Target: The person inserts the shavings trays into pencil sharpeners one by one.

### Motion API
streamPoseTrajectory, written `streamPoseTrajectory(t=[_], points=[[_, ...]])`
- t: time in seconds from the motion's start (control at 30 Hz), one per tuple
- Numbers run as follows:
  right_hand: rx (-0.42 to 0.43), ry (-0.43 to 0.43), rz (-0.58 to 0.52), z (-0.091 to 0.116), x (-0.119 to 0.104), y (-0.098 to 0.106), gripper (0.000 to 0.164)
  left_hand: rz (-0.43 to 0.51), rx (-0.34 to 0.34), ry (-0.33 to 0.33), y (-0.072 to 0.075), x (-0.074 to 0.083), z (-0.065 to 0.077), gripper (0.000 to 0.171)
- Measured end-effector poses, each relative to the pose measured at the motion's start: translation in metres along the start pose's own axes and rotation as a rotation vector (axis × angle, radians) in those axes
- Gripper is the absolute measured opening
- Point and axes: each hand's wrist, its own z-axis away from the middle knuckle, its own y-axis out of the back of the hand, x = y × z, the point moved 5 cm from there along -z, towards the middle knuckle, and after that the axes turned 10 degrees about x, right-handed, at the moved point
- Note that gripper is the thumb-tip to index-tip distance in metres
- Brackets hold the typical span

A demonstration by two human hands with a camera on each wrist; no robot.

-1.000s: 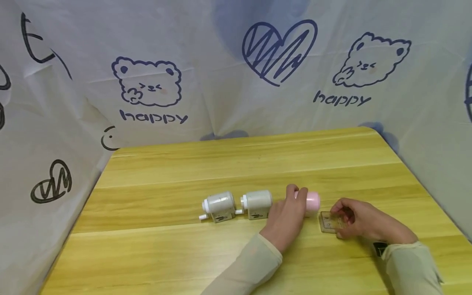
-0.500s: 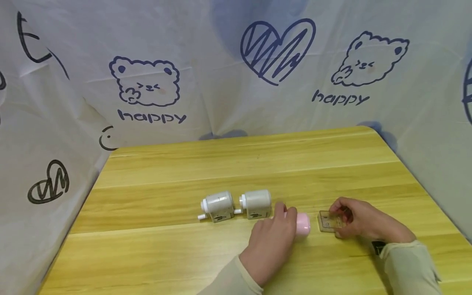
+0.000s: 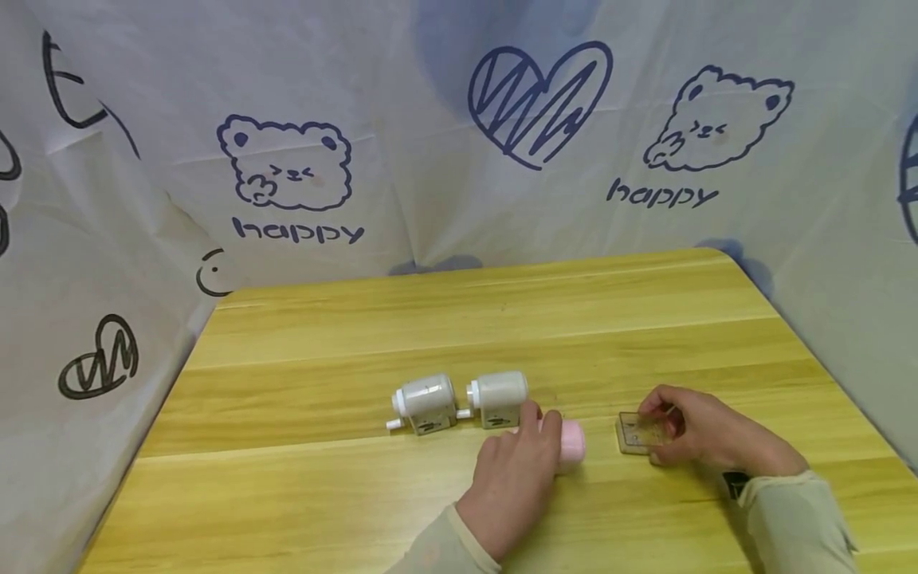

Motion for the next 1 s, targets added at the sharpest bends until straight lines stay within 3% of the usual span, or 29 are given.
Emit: streamPoseTrajectory(t=[0.53, 0.73, 1.0], points=[[0.005, 0.032, 0.022, 0.0, -0.005, -0.001, 0.051, -0.026, 0.055, 0.004, -0.011, -0.004, -0.001, 0.025], [0.002, 0.003, 0.003, -0.001, -0.009, -0.004, 0.052, -0.002, 0.014, 0.045, -0.01, -0.007, 0.0, 0.036], [0.006, 0.026, 0.017, -0.002, -0.017, -0.011, 0.052, 0.063, -0.052, 0.03, -0.013, -0.009, 0.0, 0.046]])
